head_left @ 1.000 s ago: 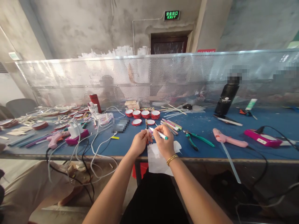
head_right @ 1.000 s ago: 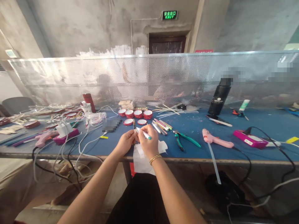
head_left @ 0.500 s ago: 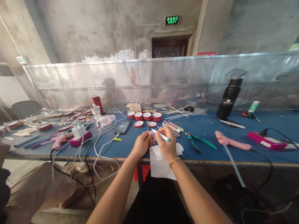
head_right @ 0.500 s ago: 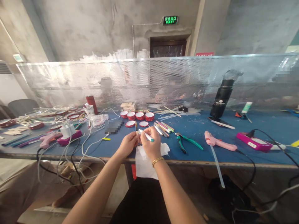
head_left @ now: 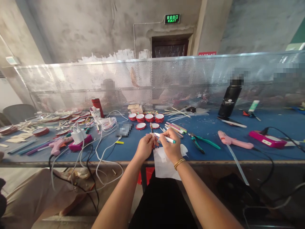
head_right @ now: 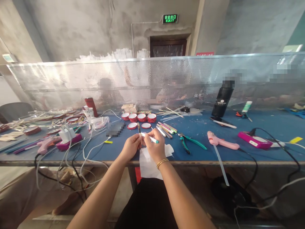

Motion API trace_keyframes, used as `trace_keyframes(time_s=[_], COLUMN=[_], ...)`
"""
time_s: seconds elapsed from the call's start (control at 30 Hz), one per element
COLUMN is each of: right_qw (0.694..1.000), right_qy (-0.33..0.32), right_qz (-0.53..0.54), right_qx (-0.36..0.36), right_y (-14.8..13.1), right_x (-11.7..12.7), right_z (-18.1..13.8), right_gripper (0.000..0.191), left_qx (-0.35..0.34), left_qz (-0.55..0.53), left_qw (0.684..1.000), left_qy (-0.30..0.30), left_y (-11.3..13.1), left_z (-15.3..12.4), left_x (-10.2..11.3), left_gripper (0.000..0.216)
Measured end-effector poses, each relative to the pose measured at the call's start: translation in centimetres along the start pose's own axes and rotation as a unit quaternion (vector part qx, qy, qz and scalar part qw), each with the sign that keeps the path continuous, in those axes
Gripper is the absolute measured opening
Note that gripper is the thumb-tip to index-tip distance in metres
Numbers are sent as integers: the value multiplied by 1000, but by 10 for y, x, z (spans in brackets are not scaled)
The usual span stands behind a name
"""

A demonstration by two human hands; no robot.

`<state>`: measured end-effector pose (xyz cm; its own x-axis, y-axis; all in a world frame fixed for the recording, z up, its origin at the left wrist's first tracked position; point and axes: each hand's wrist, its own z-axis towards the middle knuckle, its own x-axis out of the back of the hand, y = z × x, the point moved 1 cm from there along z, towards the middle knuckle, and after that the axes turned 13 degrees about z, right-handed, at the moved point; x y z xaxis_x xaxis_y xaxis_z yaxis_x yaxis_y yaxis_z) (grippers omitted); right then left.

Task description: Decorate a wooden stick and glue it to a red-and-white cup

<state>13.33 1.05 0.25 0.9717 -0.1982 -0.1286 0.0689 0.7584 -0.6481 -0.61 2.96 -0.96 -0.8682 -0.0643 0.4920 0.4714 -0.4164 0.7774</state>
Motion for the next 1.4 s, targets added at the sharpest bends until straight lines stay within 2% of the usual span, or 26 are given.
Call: trace_keyframes(time_s=[0.2, 0.5, 0.83, 1.4], right_qw=[1000, 1000, 999, 999], right_qy=[-9, -25, -32, -41], right_qz=[-6, -16, -6, 7], right_qx=[-9, -9, -16, -17], right_y=[4, 5, 4, 2], right_x=[0, -1, -1, -2], right_z=[0, 1, 1, 1], right_gripper=[19, 21, 19, 18], left_qx=[-4, -13, -9, -28], left_qz=[25, 14, 34, 38], left_qw=[1000, 1000, 999, 999], left_qy=[8, 2, 5, 6], left_y=[6, -2, 5, -2], left_z=[-2, 0, -1, 0], left_x=[2, 0, 2, 1], left_gripper=[26, 28, 28, 29])
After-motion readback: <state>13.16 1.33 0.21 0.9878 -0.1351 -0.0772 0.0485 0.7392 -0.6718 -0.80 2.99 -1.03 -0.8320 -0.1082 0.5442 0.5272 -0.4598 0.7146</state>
